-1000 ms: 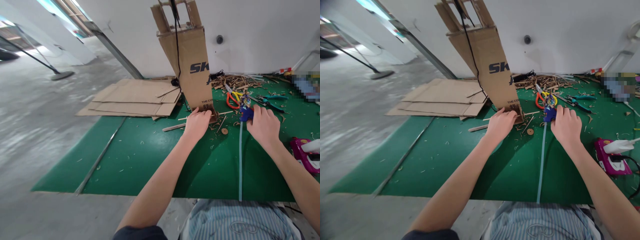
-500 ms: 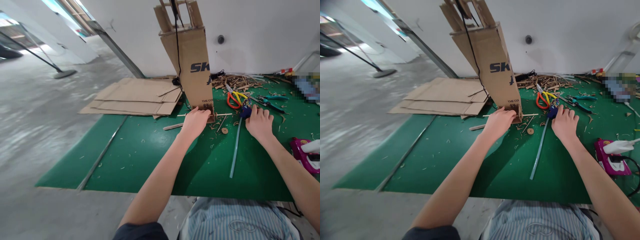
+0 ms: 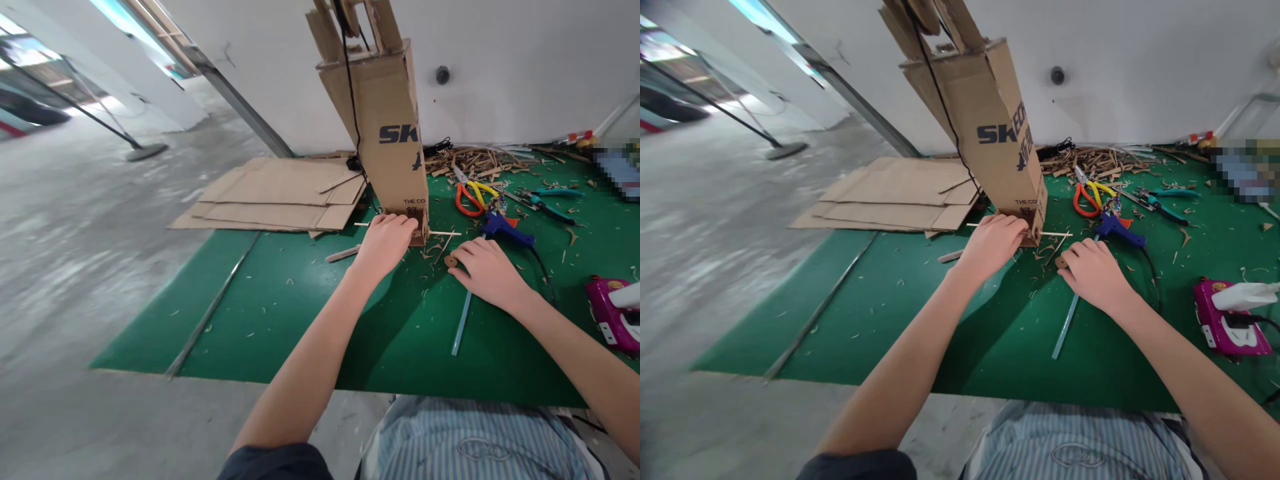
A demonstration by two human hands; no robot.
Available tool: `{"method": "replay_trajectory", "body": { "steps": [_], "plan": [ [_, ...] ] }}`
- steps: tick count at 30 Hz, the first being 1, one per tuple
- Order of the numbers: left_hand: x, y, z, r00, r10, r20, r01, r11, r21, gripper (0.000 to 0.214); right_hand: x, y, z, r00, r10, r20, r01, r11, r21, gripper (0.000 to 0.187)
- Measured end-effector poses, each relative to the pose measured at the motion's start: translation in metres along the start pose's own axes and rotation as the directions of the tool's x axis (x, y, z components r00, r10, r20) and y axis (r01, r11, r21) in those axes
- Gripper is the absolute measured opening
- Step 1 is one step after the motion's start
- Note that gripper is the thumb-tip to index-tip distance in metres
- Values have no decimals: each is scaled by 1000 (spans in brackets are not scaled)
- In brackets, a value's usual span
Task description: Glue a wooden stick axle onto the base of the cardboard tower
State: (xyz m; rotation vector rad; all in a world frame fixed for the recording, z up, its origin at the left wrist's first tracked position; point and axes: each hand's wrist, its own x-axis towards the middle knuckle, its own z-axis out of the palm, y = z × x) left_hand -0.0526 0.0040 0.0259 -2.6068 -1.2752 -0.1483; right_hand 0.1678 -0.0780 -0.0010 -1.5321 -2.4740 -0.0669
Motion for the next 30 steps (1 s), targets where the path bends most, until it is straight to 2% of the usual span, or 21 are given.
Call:
{"method": "replay_trajectory", "body": {
  "steps": [4,7,9,11,13,15,19,25,30],
  "plan": [
    [-3,1,6,999,9,-43,-9,1000,-9,18,0,-2,4,999,46,-15,-45,997,65,23],
    [-3,-1,10,996,24,-87,-29,998,-55,21,0,4,4,980,171,-106,-142,961,236,29],
    [-4,-4,12,994,18,-108,-27,996,-86,23,0,10,3,933,314,-178,-220,886,407,29],
    [-4,-5,14,993,18,-115,-29,995,-97,23,1,16,3,873,438,-216,-284,814,506,27],
    [-4,-6,16,993,26,-118,-39,993,-109,22,2,21,2,827,514,-228,-348,787,509,27],
    [-4,-6,16,992,32,-125,-49,990,-133,22,5,24,2,809,544,-225,-393,783,483,28],
    [-4,-4,17,990,38,-137,-62,982,-177,22,10,27,4,820,538,-195,-405,787,466,29],
    [-5,-2,18,987,63,-148,-85,985,-148,22,13,29,8,814,545,-202,-423,793,438,30],
    [-5,-1,16,989,65,-135,-83,987,-135,24,14,28,7,834,535,-133,-375,727,575,26]
  ]
}}
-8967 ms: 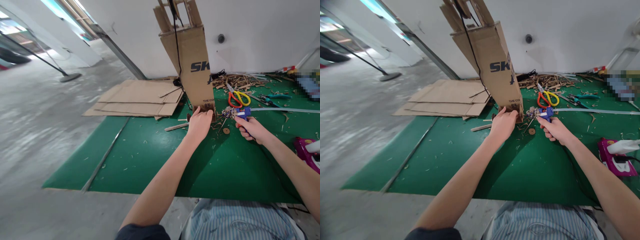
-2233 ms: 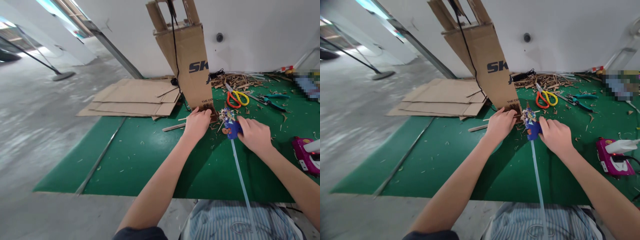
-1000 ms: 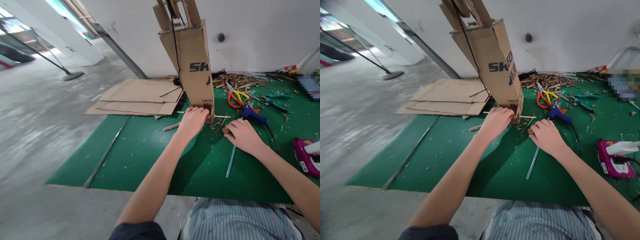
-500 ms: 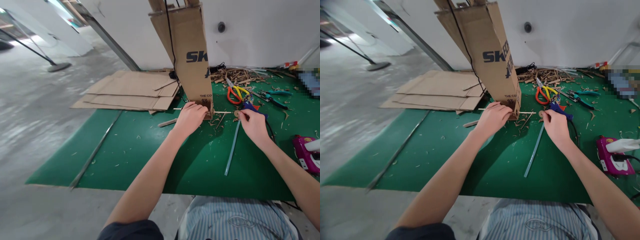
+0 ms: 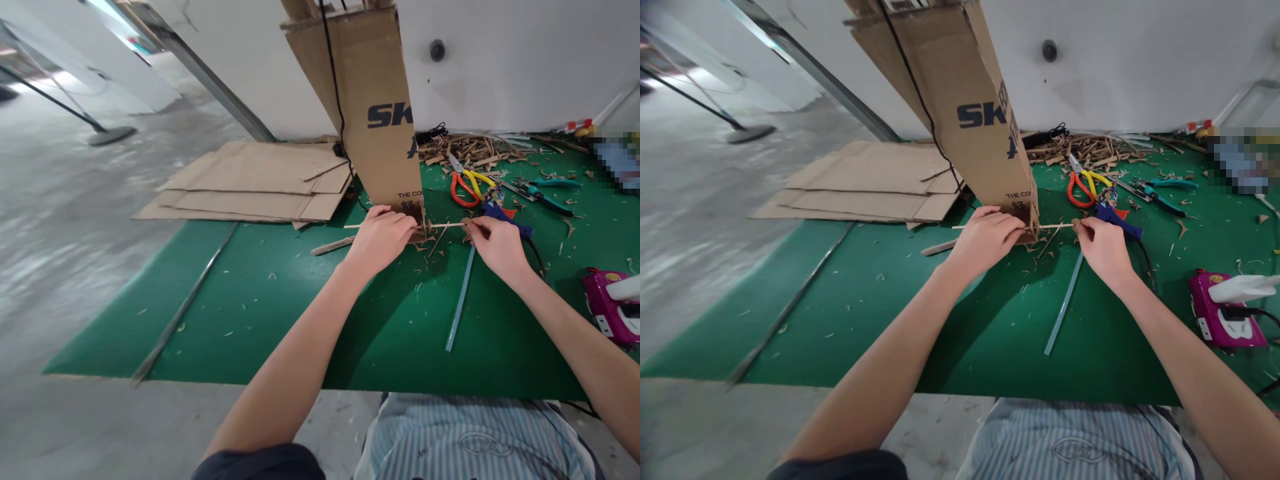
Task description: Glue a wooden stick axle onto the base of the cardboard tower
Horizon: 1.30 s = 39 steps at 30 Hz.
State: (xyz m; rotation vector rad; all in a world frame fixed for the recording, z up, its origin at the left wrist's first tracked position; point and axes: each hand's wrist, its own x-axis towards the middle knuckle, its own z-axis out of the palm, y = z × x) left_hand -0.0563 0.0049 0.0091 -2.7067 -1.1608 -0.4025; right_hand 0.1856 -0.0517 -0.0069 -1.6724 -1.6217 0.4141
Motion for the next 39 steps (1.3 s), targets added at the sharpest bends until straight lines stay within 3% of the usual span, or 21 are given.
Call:
{"method": "replay_trajectory", "body": {
  "steps": [7,14,20,25,30,39],
  "plan": [
    [0,0,-2,1000,3,15,-3,1000,3,27,2,1,3,999,14,42,-22,981,190,15],
    [-2,-1,-2,1000,-6,4,6,1000,-6,26,1,4,-1,996,84,5,-83,975,208,15],
    [-2,-1,-1,1000,14,-5,-14,1000,-9,24,1,13,-7,995,-99,10,97,989,116,23],
    [-1,-2,-2,1000,23,0,-23,999,-24,23,5,12,2,992,-7,122,-29,957,287,27],
    [-1,-2,-1,999,36,-17,-36,999,-30,23,5,8,7,986,73,152,-124,924,361,27],
    [-1,-2,0,1000,22,-8,-22,998,-51,22,10,12,18,965,201,167,-261,767,586,28]
  ]
}}
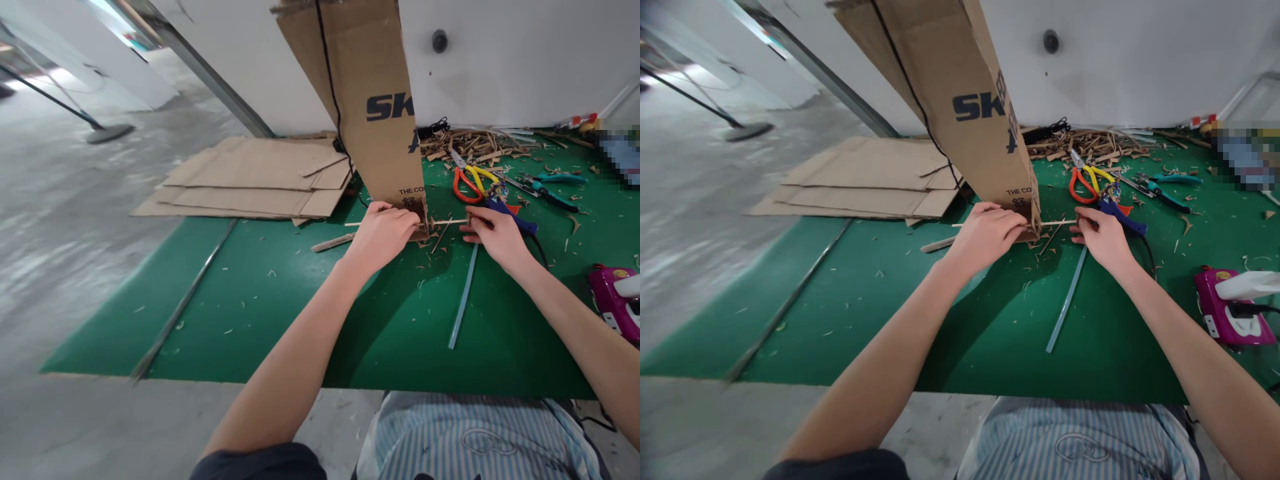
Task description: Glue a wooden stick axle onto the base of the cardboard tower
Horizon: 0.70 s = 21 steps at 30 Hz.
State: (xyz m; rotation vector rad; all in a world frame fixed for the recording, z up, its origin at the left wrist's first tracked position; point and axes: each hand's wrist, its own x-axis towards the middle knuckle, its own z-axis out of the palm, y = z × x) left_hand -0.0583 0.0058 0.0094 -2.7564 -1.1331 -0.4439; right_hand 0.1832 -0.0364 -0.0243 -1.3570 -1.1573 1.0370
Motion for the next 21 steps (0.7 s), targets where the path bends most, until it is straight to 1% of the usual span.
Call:
{"method": "replay_trajectory", "body": {
  "steps": [4,6,8,10,13,17,21],
  "plan": [
    [0,1,-2,1000,-9,2,9,1000,9,23,-2,3,1,999,-33,-1,33,999,21,30],
    [0,2,-3,1000,-15,-3,15,1000,12,25,-5,3,1,1000,-23,-10,23,999,32,27],
    [0,3,-3,1000,-23,-13,24,1000,14,26,-8,1,1,1000,-3,3,2,999,45,23],
    [-1,4,-2,999,-27,-28,28,999,25,27,-11,0,2,1000,-7,20,6,999,52,21],
    [-1,6,0,998,-19,-58,22,998,60,27,-16,-1,4,999,-42,15,41,998,49,24],
    [-2,6,2,997,-5,-78,11,996,85,24,-21,0,7,998,-59,-14,60,998,36,27],
    [-2,7,1,996,-14,-84,20,997,73,26,-24,-1,8,999,-36,-34,39,994,101,28]
  ]
}}
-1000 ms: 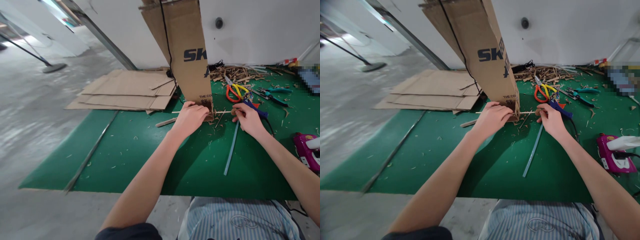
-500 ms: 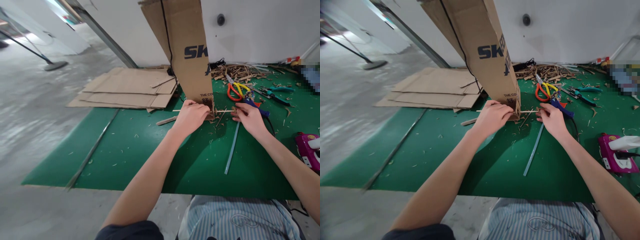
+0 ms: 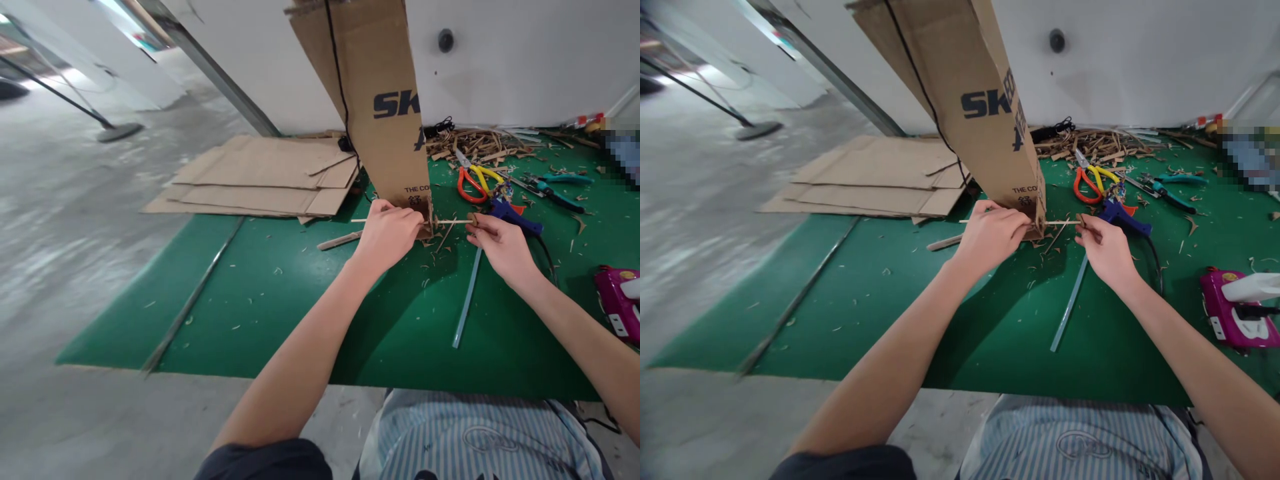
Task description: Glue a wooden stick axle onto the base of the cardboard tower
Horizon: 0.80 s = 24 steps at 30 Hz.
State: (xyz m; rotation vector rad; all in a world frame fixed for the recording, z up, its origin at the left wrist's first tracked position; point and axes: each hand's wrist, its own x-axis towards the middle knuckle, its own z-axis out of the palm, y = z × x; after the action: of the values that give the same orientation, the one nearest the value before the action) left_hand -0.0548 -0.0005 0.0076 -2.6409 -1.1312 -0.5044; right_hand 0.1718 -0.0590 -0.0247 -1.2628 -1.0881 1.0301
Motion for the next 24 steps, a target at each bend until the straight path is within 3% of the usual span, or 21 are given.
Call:
{"method": "replay_trajectory", "body": {
  "steps": [7,14,24],
  "plan": [
    [3,4,-4,997,-30,71,32,999,-35,31,5,-2,-1,995,74,-67,-71,996,45,24],
    [2,3,0,999,-25,21,26,999,-41,30,8,-1,0,991,74,-110,-71,997,27,22],
    [3,3,-3,997,-44,69,49,996,-72,28,10,-2,2,984,75,-160,-76,997,2,25]
  ]
}}
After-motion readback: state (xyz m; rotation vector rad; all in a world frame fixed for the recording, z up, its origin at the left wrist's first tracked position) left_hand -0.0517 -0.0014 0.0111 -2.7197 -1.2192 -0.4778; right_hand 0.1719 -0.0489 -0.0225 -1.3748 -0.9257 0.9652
